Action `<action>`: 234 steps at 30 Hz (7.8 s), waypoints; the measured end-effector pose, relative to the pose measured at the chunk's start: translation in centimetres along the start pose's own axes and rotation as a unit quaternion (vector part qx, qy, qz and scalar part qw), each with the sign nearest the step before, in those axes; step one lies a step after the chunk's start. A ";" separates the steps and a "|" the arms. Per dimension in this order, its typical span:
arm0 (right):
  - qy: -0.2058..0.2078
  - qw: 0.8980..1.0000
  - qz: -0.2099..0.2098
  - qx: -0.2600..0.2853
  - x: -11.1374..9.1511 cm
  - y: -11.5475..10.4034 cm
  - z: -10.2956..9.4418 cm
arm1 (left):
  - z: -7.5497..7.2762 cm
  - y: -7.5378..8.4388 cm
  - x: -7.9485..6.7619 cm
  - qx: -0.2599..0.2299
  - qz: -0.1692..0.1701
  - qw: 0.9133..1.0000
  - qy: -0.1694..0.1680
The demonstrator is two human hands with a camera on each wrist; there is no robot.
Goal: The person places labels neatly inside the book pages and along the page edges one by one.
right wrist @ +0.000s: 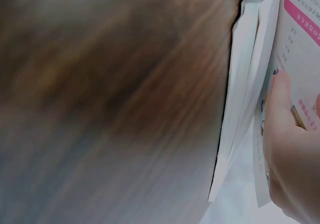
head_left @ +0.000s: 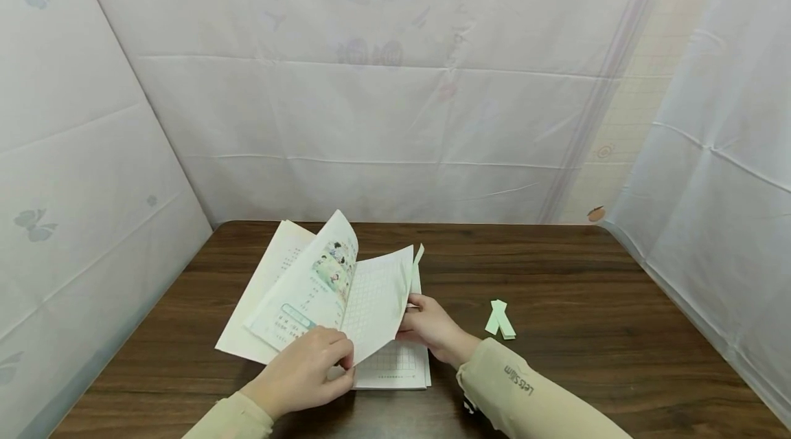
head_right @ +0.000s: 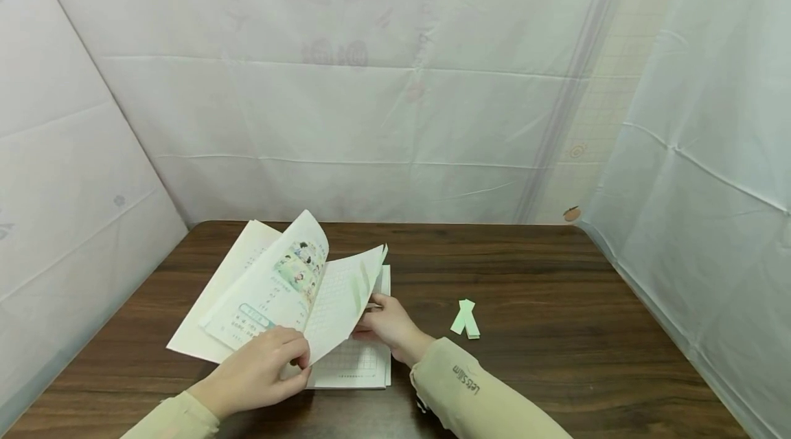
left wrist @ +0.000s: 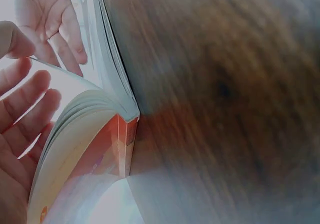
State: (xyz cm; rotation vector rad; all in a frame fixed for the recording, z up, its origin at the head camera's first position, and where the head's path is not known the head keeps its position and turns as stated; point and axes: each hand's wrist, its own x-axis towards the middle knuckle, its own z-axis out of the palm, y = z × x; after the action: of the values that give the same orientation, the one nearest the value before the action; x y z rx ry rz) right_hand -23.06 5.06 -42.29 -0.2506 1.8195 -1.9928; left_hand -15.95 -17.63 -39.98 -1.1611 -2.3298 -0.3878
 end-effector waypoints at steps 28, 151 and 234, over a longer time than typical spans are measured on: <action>-0.059 0.998 -0.002 -0.023 0.2 -0.4 3.0 | -0.3 1.0 0.6 0.034 0.047 0.996 0.062; 0.023 0.917 -0.106 -0.385 -2.7 -3.3 -5.1 | 1.7 0.7 0.1 0.172 -0.399 0.875 -0.213; 0.076 0.817 -0.058 -0.569 -6.2 -1.8 -15.4 | 1.7 0.7 0.3 0.153 -0.416 0.872 -0.208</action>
State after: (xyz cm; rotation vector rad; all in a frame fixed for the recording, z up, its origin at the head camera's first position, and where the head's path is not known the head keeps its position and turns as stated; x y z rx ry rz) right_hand -24.18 21.74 -41.49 -0.5505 2.9421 -0.7157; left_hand -16.07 -16.23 -41.17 -0.0215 -3.0463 -0.0289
